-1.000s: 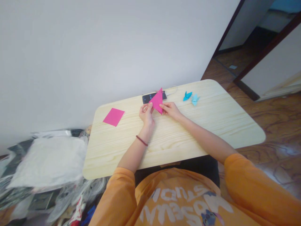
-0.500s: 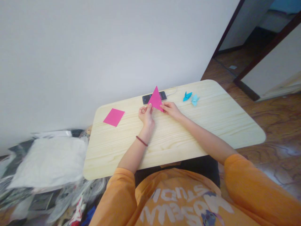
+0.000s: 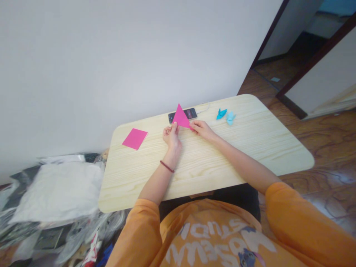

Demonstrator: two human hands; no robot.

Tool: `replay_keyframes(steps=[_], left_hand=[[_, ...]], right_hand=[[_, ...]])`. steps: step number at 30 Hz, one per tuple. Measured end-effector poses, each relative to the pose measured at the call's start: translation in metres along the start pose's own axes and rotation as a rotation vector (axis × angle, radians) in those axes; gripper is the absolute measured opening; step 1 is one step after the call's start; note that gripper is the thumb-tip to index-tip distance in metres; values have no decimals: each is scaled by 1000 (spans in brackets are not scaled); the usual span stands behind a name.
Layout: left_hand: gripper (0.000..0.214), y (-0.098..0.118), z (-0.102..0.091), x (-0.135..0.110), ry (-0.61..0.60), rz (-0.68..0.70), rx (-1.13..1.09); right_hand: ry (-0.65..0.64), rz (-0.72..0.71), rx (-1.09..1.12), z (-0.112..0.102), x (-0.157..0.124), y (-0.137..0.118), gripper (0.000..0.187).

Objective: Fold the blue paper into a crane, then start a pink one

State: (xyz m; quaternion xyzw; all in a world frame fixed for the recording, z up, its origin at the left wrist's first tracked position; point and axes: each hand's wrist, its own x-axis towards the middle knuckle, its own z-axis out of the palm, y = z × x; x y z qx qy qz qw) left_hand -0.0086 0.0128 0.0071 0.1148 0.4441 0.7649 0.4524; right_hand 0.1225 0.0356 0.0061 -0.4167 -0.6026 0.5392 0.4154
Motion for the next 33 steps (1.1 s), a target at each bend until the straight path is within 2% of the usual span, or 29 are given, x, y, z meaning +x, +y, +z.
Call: replay_keyframes(steps=[4, 11, 15, 23, 28, 33], left_hand=[[47, 0, -2, 2, -22, 21, 51], [46, 1, -3, 3, -28, -13, 2], [43, 2, -2, 4, -58, -70, -47], [39, 2, -3, 5, -140, -122, -12], [34, 5, -3, 3, -211, -160, 61], [32, 9, -2, 3, -221, -191, 78]], right_hand=[[21, -13, -25, 0, 0, 1, 50], [42, -34, -60, -2, 0, 7, 56], [22, -32, 5, -4, 3, 8, 58], [63, 107, 246, -5, 5, 2, 52], [74, 91, 288, -7, 6, 6, 46], [49, 70, 285, -10, 9, 12, 47]])
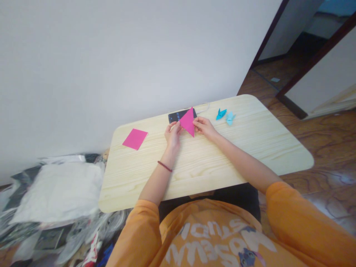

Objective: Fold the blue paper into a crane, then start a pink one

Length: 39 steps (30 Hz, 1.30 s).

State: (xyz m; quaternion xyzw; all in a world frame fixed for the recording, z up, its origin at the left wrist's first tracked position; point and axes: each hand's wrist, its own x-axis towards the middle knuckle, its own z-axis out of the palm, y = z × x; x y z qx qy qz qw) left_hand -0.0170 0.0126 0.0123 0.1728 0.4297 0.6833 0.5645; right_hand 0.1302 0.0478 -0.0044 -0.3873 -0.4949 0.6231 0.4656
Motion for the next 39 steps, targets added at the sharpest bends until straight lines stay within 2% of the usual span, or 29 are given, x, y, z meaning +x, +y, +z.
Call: replay_keyframes(steps=[5, 10, 17, 21, 25, 29, 34, 36, 39], left_hand=[[30, 0, -1, 1, 4, -20, 9], [34, -3, -2, 3, -1, 19, 10], [41, -1, -1, 1, -12, 55, 10], [45, -1, 1, -3, -49, 51, 47], [44, 0, 0, -3, -90, 40, 59], [40, -3, -5, 2, -57, 45, 39], [43, -9, -10, 8, 34, 183, 188], [48, -10, -10, 7, 32, 220, 245], [52, -10, -8, 3, -12, 204, 274]], right_hand=[[-2, -5, 26, -1, 1, 3, 48], [33, -58, 19, 1, 0, 4, 47], [-20, -105, -142, 7, -7, -2, 50], [-7, -161, -196, 11, -9, -5, 59], [-18, -55, -152, 9, -10, -6, 53], [37, 52, -34, 5, -6, -4, 45], [136, -32, 34, 6, -2, 3, 41], [114, -48, 34, 8, -2, 4, 43], [37, -23, 40, 10, -3, 4, 45]])
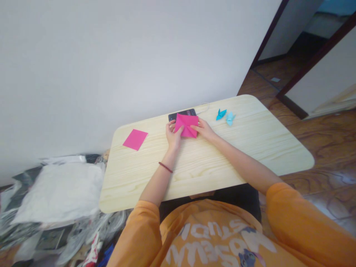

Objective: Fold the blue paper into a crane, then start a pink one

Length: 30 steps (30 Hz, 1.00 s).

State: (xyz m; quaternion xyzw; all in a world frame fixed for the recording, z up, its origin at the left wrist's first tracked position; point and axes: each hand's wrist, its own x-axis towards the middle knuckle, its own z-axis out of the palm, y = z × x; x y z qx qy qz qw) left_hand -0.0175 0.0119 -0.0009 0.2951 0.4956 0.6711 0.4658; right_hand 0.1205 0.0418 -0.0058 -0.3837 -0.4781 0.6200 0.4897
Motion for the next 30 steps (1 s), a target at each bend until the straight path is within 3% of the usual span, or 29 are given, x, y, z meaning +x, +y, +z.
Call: replay_keyframes(steps=[6, 11, 17, 20, 25, 30], left_hand=[[56, 1, -1, 2, -71, -60, -30], [59, 4, -5, 7, -98, -68, -19], [68, 13, -10, 8, -143, -100, 14], [63, 18, -11, 8, -171, -112, -5], [34, 21, -13, 13, -196, -97, 35], [28, 18, -16, 15, -256, -149, 82]], right_hand=[[18, -64, -30, -3, 0, 0, 42], [40, -205, -195, -9, -7, -5, 58], [-76, -419, -484, -16, -3, -7, 28], [-150, -407, -507, -20, 0, -4, 36], [-208, -358, -522, -25, 3, 0, 45], [-229, -328, -502, -26, 2, 2, 35]])
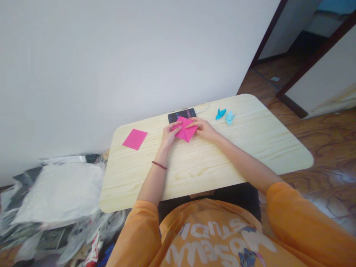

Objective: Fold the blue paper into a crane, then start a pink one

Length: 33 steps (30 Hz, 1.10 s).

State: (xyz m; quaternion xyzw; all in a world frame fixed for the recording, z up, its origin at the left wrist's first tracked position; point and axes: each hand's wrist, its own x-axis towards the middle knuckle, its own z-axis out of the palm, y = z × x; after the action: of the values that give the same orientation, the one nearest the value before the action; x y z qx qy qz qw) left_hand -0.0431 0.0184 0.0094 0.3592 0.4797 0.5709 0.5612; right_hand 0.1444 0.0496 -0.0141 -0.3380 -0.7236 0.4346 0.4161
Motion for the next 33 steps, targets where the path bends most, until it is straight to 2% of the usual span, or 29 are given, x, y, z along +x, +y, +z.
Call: replay_keyframes(steps=[7, 12, 16, 19, 22, 27, 33], left_hand=[[47, -3, -2, 0, -37, -55, -23], [36, -7, 1, 1, -28, 6, 16], [27, -10, 5, 0, -48, -8, 11], [23, -9, 6, -2, -112, -1, 15], [23, -7, 7, -4, -152, 15, 10], [20, -1, 12, -9, -88, -31, -16], [50, 0, 14, -13, -85, 91, 174]], right_hand=[[22, 82, 78, 0, 0, -5, 24], [87, 102, 152, 1, 1, -12, 14], [160, 239, 194, 2, 4, -9, 24], [208, 332, 238, 1, 4, -6, 32], [226, 353, 257, 0, 4, -6, 33], [194, 329, 219, 0, 3, -10, 26], [111, 325, 189, 2, 0, -15, 20]])
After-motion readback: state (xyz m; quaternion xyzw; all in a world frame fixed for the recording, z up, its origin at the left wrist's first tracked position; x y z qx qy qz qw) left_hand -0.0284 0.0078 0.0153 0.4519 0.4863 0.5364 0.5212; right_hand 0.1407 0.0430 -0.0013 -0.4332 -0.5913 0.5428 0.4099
